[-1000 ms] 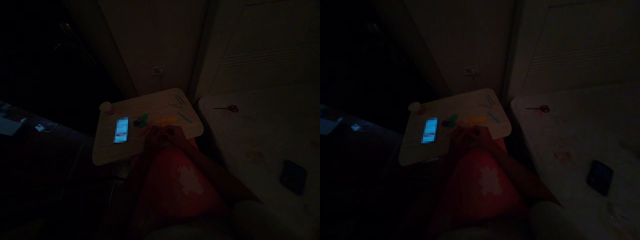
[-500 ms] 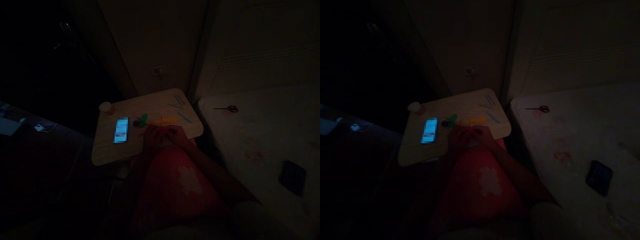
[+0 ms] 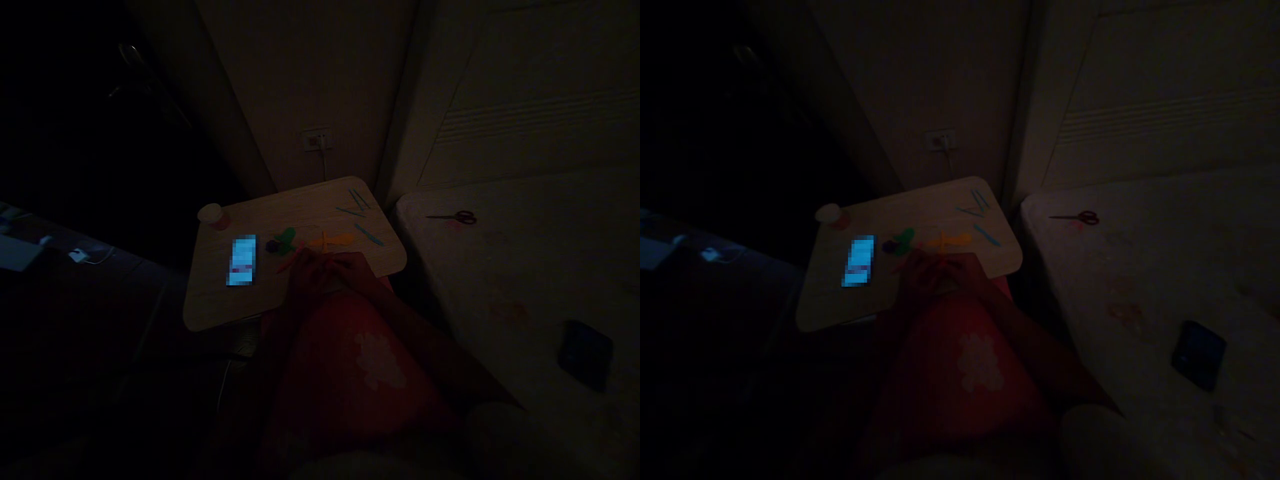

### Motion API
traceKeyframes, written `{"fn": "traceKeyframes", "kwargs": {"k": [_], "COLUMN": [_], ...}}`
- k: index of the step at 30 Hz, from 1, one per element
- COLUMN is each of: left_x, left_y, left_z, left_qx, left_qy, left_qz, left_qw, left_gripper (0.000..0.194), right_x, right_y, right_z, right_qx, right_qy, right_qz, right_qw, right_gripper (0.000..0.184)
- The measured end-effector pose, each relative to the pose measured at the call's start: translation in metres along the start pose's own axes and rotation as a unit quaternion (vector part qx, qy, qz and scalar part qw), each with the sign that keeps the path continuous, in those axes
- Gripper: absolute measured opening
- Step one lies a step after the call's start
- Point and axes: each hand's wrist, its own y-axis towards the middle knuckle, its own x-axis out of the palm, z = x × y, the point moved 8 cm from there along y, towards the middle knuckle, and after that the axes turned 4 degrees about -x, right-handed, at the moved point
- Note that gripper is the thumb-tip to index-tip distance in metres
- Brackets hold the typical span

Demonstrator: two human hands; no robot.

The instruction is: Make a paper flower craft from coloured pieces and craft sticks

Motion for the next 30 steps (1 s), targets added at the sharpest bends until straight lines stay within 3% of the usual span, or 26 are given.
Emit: {"fn": "traceKeyframes", "kwargs": {"k": [5,12,22,26,30], "left_x": [0.002,0.002,-0.011,-0.011,-0.009], "left_y": [-0.001,0.002,0.003,0.003,0.003], "left_z": [-0.003,-0.004,-0.011,-0.008,-0.002], "left_qx": [-0.003,-0.012,-0.035,-0.029,-0.018], "left_qy": [-0.011,-0.052,-0.092,-0.117,-0.144], "left_qz": [-0.026,-0.042,0.023,0.024,0.022], "left_qw": [1.0,0.998,0.995,0.992,0.989], "left_gripper": [0.036,0.034,0.016,0.014,0.016], "right_x": [-0.004,-0.001,0.016,0.013,0.014], "right_y": [0.0,0.0,-0.005,-0.005,-0.002], "right_z": [0.002,0.006,-0.001,0.003,-0.002], "right_qx": [0.013,0.042,0.031,0.062,0.051], "right_qy": [0.005,0.009,0.041,0.075,0.085], "right_qz": [0.02,-0.005,-0.093,-0.081,-0.099], "right_qw": [1.0,0.999,0.994,0.992,0.99], "right_gripper": [0.023,0.031,0.048,0.054,0.05]}}
